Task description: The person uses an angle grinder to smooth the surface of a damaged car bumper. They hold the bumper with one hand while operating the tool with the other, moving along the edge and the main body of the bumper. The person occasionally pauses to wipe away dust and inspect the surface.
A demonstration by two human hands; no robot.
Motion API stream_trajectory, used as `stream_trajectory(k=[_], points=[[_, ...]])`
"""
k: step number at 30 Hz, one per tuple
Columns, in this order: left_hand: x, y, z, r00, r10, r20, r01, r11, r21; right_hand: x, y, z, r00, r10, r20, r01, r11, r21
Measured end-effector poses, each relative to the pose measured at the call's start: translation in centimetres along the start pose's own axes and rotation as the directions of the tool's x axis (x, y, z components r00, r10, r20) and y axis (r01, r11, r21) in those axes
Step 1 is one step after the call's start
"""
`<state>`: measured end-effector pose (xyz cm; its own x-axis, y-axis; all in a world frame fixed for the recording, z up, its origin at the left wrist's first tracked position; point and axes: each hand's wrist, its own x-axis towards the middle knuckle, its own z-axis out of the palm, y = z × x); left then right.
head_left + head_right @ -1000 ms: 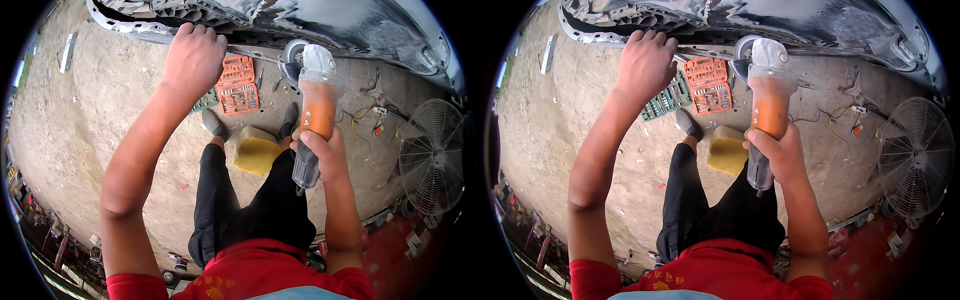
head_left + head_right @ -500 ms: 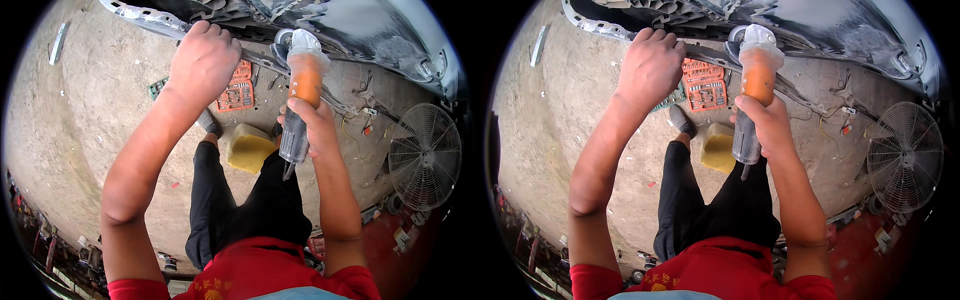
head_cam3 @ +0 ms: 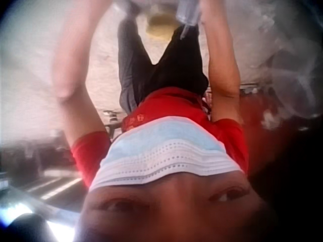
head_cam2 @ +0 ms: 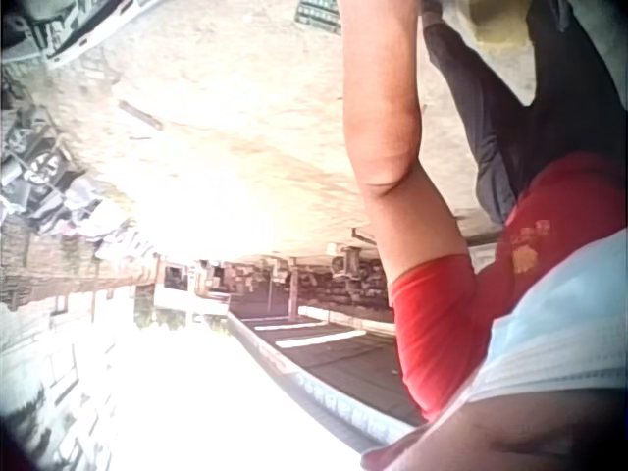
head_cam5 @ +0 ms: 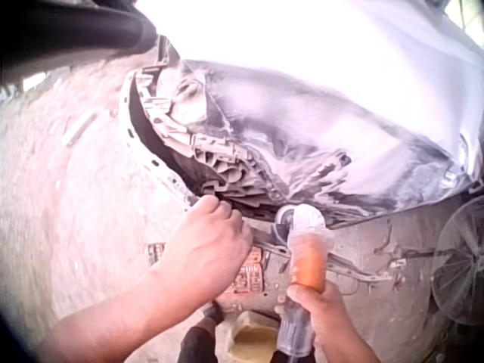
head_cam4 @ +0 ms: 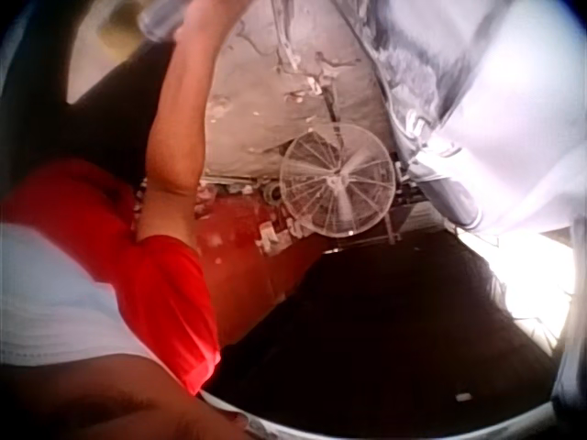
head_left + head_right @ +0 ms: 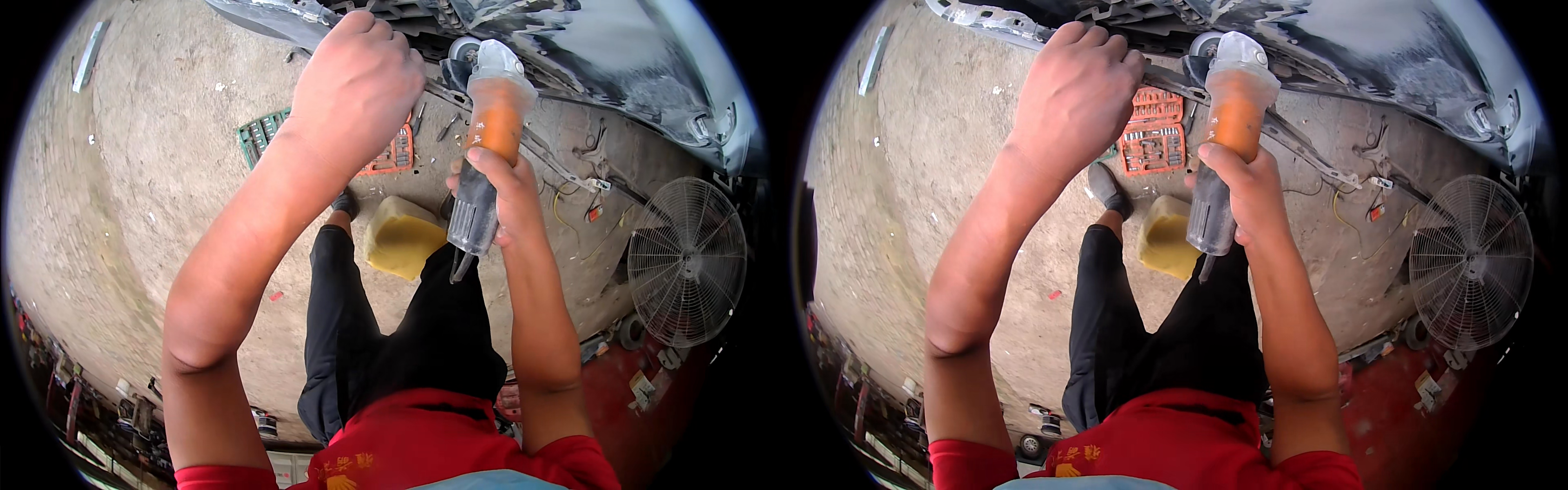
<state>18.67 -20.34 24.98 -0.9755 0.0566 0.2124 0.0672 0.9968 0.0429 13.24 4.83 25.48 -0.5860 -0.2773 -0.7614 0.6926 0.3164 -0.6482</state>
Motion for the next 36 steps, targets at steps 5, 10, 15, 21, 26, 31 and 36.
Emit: stream_trajectory(k=[5,10,15,21,26,31,36], points=[[0.2,0.2,-0.3,1.0,-0.004,-0.022,0.004,1.0,0.015,0.3,-0.3,0.2,1.0,-0.008,-0.027,0.009,0.999,0.052],[0.2,0.2,-0.3,1.0,-0.012,-0.027,0.012,1.0,0.022,0.1,0.2,-0.3,0.999,-0.02,-0.025,0.022,0.998,0.053],[0.1,0.1,-0.1,0.999,-0.009,-0.034,0.01,1.0,0.02,-0.4,0.0,-1.0,1.0,-0.003,-0.025,0.004,0.998,0.056],[0.1,0.2,-0.2,0.999,-0.006,-0.045,0.007,1.0,0.024,0.3,-0.5,-1.1,1.0,0.002,0.006,-0.003,0.998,0.07],[0.2,0.2,-0.3,1.0,-0.014,-0.022,0.015,0.999,0.035,0.6,-0.3,-0.8,1.0,0.001,0.023,-0.003,0.997,0.08],[0.1,0.2,-0.1,0.999,-0.004,-0.052,0.007,0.999,0.049,-0.3,-0.2,-0.7,1.0,-0.001,0.0,0.001,0.996,0.091],[0.2,0.2,-0.3,0.999,-0.011,-0.034,0.012,1.0,0.024,0.0,-0.4,-1.0,1.0,0.004,0.015,-0.005,0.997,0.079]])
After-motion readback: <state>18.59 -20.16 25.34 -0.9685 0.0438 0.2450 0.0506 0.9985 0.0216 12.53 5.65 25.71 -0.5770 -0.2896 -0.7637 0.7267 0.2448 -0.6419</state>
